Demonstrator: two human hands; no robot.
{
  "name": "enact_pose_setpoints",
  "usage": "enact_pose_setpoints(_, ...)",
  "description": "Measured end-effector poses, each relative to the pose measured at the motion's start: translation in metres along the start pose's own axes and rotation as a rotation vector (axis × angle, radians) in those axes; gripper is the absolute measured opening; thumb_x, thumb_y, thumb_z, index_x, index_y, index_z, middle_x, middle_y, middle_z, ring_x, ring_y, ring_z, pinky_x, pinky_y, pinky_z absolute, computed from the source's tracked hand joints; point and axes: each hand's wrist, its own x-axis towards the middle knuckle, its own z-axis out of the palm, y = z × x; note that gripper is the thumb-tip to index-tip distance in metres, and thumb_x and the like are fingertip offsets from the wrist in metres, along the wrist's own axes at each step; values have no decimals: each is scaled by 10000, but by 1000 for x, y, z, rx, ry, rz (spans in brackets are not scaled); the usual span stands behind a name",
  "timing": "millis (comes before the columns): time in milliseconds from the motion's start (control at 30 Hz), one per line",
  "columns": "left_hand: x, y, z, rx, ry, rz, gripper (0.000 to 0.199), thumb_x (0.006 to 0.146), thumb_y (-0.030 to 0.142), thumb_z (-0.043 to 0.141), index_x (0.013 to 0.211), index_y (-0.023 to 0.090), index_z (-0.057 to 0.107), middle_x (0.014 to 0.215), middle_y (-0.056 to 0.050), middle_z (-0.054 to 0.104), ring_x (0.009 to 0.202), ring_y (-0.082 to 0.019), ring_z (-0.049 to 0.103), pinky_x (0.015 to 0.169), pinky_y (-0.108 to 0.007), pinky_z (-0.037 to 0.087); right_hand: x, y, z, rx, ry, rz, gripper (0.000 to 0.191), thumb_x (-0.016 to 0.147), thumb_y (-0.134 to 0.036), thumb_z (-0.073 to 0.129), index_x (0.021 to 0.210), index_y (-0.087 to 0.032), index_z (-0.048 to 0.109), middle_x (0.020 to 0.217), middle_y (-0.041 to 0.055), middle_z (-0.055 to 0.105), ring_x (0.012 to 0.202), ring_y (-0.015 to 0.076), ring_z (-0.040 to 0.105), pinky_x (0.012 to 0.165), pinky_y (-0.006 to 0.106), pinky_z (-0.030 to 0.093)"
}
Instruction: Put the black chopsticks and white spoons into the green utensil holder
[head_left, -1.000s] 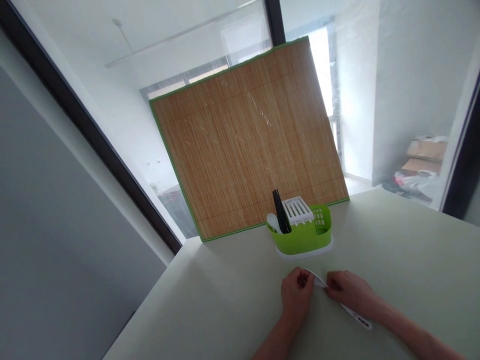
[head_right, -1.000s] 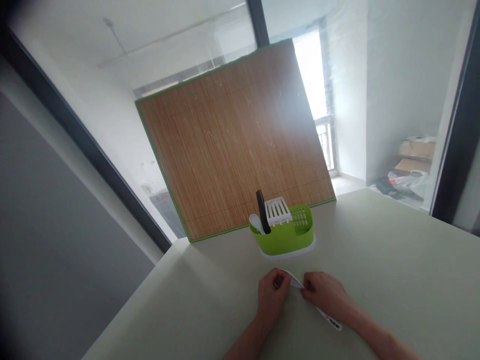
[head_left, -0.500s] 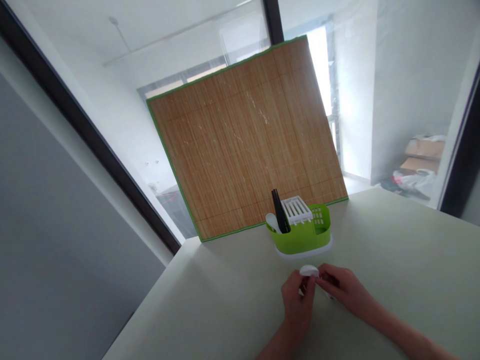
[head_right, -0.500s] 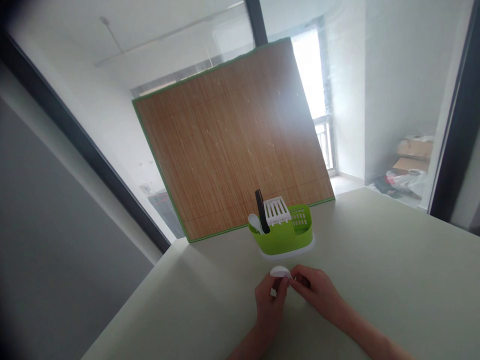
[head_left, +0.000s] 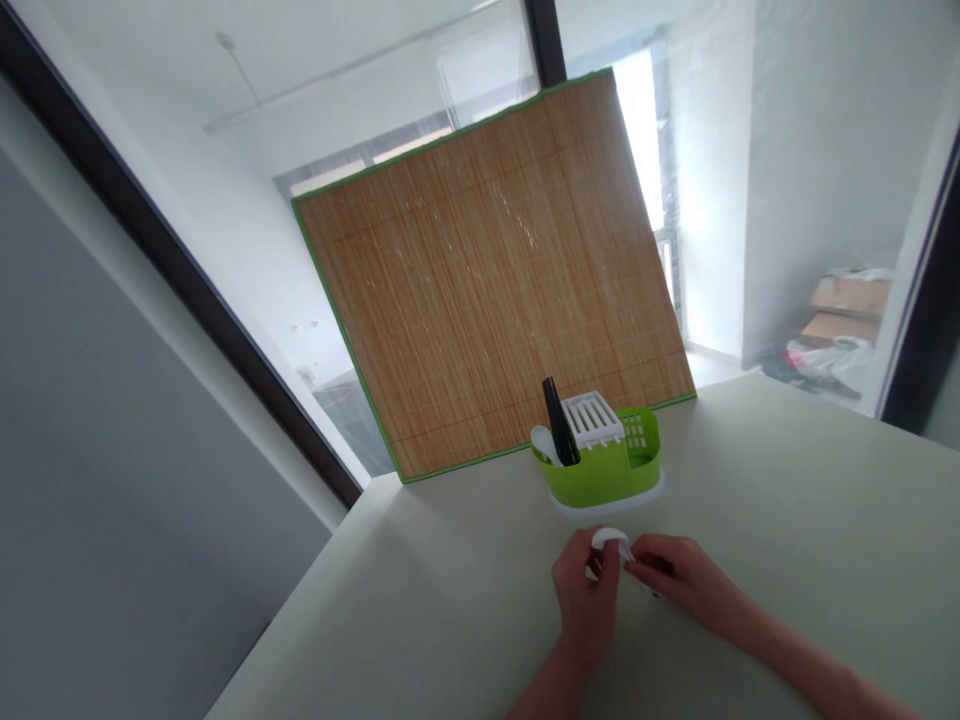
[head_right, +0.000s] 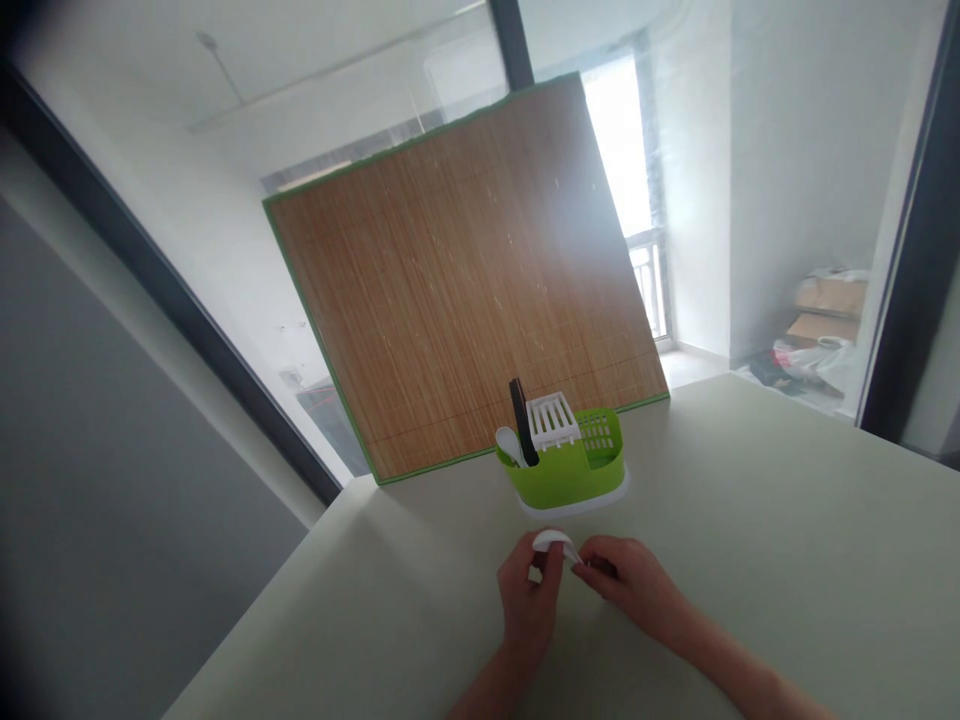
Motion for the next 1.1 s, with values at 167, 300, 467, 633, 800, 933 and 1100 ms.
enact_pose_setpoints(167, 18, 16, -14, 38, 10, 77, 163, 891, 283, 538, 839, 191, 662, 697, 8, 625, 602, -96, 527, 585, -186, 407, 1, -1, -1, 1, -9, 12, 311, 908, -447, 474, 737, -200, 554, 574, -57, 445, 545, 120, 401, 528, 237, 287)
enact_pose_setpoints(300, 61, 31, -38, 70, 214, 97, 228, 869, 348, 571, 744, 173, 646, 602, 22, 582, 544, -91, 504, 547, -185, 393, 0, -2, -4, 40, 21, 20, 260, 908, -372, 471, 1087, -208, 562, 609, -67, 456, 547, 126, 431, 539, 233, 312)
enact_pose_setpoints(467, 123, 38, -65, 83, 459, 140, 292, 848, 434, 581, 804, 160, 671, 629, 5, 613, 561, -107, 543, 568, -202, 418, -1, -3, -6, 38, 92, 36, 303, 908, -346, 444, 1162, -205, 528, 667, -46, 509, 571, 133, 466, 562, 237, 343)
enact_pose_setpoints(633, 158, 23, -66, 151, 488, 117, 339, 854, 458, 543, 785, 149, 665, 630, 0, 602, 579, -111, 548, 573, -205, 412, -2, -2, -6, -56, 79, 36, 240, 903, -344, 444, 1017, -208, 605, 647, -32, 536, 567, 137, 478, 565, 246, 343)
enact_pose_setpoints(800, 165, -14, -53, 266, 303, -20, 359, 861, 466, 484, 743, 161, 632, 657, -14, 617, 597, -129, 564, 595, -227, 404, -2, -1, -3, -121, 54, 40, 224, 879, -295, 453, 989, -208, 629, 662, -17, 584, 578, 140, 512, 575, 247, 356)
enact_pose_setpoints(933, 162, -37, -45, 307, 232, -76, 376, 861, 478, 470, 698, 171, 615, 643, -17, 621, 571, -141, 563, 581, -239, 393, -2, -2, -2, -145, 31, 48, 221, 869, -274, 456, 979, -217, 639, 674, -13, 604, 587, 140, 528, 582, 246, 362)
enact_pose_setpoints(1100, 161, -43, -39, 361, 152, -138, 367, 881, 446, 454, 720, 180, 650, 703, -34, 664, 625, -159, 594, 593, -247, 384, -2, -4, -1, -183, -2, 47, 219, 862, -259, 455, 960, -226, 647, 679, -8, 618, 597, 144, 538, 582, 243, 364)
